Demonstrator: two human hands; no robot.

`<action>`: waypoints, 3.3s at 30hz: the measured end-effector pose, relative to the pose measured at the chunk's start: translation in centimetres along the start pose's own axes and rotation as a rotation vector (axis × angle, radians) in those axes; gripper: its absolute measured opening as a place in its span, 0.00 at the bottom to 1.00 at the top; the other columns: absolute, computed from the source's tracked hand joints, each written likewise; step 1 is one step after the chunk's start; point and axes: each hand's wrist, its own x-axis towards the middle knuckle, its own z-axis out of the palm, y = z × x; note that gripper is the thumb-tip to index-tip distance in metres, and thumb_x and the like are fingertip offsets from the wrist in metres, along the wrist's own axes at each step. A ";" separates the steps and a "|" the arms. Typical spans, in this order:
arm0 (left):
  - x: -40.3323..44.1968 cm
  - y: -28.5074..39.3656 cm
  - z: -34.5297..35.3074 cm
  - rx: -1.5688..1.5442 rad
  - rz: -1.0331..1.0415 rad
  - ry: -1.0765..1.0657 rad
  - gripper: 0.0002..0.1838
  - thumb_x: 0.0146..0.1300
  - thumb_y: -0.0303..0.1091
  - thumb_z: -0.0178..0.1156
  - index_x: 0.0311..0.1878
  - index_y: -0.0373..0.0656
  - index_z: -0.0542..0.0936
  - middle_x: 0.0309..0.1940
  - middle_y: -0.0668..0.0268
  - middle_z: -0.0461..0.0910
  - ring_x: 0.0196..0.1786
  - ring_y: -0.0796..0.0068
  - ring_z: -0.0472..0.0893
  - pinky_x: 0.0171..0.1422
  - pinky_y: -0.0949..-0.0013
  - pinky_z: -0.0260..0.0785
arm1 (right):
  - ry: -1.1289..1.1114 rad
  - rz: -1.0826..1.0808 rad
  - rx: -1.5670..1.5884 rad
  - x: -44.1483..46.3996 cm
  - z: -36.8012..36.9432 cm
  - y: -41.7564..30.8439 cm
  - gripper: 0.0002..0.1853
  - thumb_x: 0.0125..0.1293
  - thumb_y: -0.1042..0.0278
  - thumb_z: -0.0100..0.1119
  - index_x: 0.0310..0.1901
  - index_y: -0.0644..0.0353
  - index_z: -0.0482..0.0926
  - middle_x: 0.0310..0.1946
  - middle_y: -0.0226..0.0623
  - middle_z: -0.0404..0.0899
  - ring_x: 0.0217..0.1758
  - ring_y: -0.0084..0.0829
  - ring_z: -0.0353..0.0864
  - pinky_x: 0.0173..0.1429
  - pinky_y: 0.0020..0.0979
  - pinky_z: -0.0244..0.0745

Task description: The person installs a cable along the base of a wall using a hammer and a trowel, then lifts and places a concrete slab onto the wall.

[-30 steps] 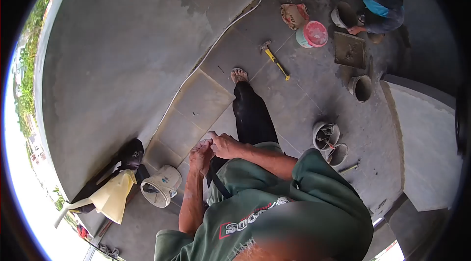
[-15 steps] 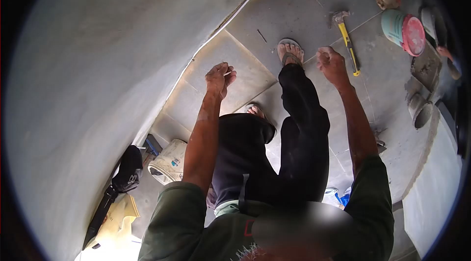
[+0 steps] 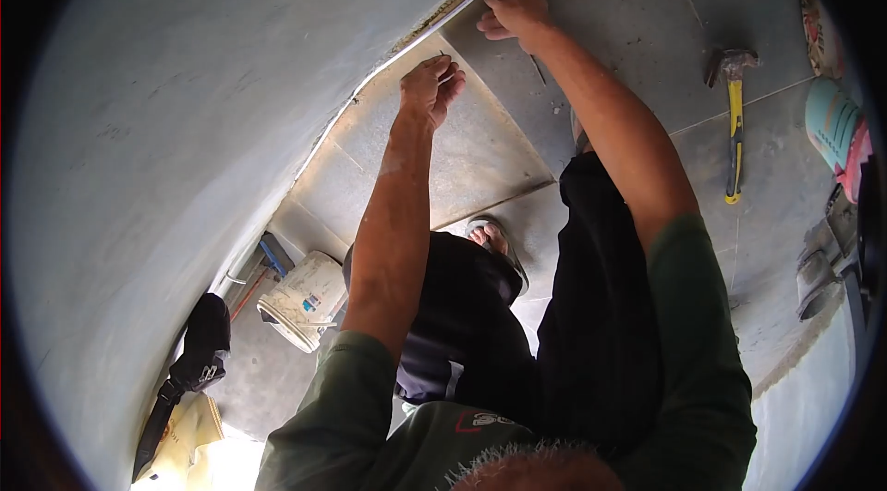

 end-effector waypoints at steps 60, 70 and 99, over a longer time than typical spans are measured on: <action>9.4 0.5 0.0 -0.512 0.228 -0.358 0.05 0.65 0.26 0.56 0.42 0.37 0.78 0.35 0.63 0.81 0.38 0.70 0.80 0.45 0.66 0.77 | 0.556 -0.823 -0.989 -3.9 -16.0 3.0 0.16 0.64 0.55 0.59 0.41 0.61 0.80 0.31 0.40 0.83 0.31 0.32 0.84 0.38 0.31 0.79; 9.9 0.7 -0.5 -0.483 0.206 -0.449 0.04 0.64 0.25 0.58 0.40 0.37 0.78 0.34 0.62 0.80 0.38 0.69 0.80 0.47 0.68 0.77 | 0.781 -0.625 -1.377 -15.6 -36.3 11.2 0.23 0.57 0.55 0.67 0.47 0.63 0.76 0.37 0.49 0.79 0.48 0.49 0.77 0.51 0.45 0.71; 12.7 0.2 -2.4 -0.481 0.151 -0.733 0.05 0.62 0.25 0.58 0.41 0.40 0.77 0.30 0.63 0.80 0.30 0.69 0.80 0.34 0.66 0.78 | -0.631 -1.345 -1.837 -8.0 -5.0 -3.2 0.20 0.60 0.50 0.62 0.37 0.62 0.74 0.28 0.39 0.79 0.29 0.37 0.82 0.35 0.33 0.78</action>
